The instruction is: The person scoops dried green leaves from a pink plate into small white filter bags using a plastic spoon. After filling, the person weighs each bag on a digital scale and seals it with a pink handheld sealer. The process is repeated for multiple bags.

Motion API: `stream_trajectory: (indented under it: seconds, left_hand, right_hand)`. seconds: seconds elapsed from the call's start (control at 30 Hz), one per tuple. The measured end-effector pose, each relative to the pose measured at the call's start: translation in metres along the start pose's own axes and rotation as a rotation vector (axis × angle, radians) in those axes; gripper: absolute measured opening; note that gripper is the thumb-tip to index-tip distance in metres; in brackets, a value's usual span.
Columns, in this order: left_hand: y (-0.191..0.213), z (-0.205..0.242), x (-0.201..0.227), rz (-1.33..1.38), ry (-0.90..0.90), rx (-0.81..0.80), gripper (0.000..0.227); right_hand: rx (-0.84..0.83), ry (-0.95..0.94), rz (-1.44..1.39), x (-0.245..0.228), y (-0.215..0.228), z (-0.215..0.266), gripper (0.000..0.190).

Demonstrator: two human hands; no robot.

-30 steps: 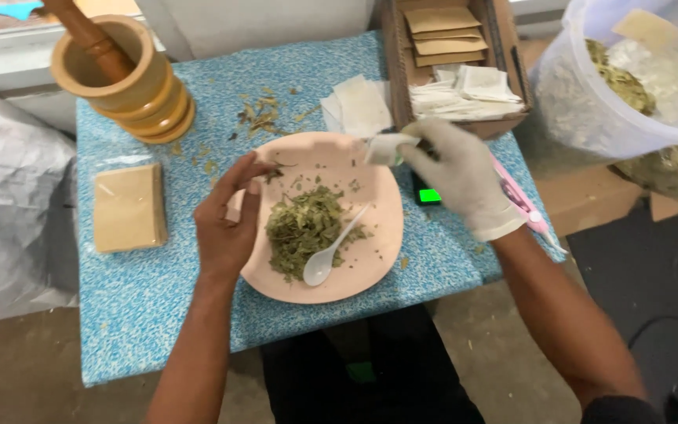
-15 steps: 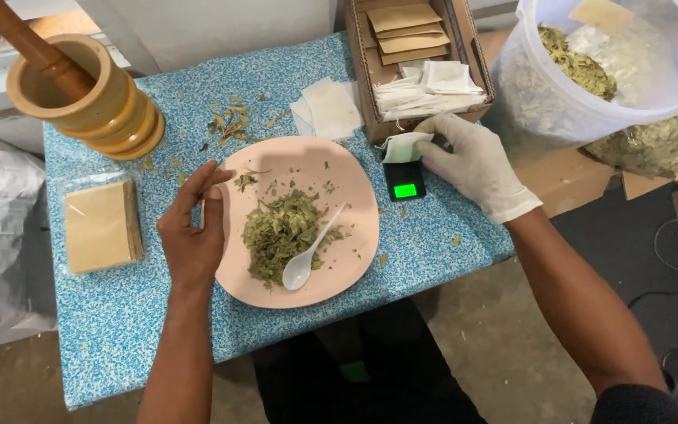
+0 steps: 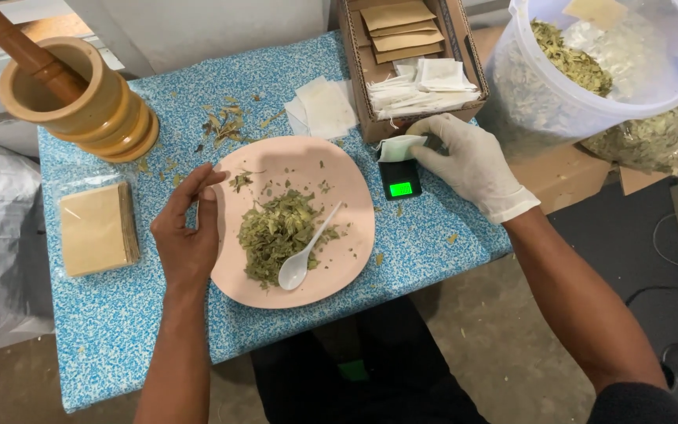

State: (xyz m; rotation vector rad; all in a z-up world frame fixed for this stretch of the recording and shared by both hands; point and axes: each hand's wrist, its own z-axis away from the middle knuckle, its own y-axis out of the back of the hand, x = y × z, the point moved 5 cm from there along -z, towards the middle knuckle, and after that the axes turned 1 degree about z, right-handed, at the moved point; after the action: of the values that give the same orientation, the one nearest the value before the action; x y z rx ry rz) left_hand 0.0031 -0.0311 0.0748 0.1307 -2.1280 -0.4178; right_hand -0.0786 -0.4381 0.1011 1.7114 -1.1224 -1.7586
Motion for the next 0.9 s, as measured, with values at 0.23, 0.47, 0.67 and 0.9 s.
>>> stream_trajectory:
  seconds: [0.23,0.47,0.67,0.9]
  left_hand:
    - [0.0001,-0.0009,-0.0025,-0.021,0.01,0.003,0.03]
    - [-0.0008,-0.0006,-0.0014,-0.024,-0.006,0.004,0.029]
    - [-0.0012,-0.0011,0.0005,-0.023,0.004,0.001,0.028]
    - [-0.0012,-0.0004,-0.0003,-0.029,-0.001,0.003,0.028]
  right_hand:
    - [0.002,0.008,0.003,0.0041,0.0002,-0.0006,0.028]
    - [-0.007,-0.008,0.025,0.0003,0.0001,0.0001,0.029]
    - [0.006,0.014,0.024,0.0008,0.0003,-0.0016,0.029]
    - [0.007,0.029,0.045,-0.0033,0.0009,-0.0025,0.027]
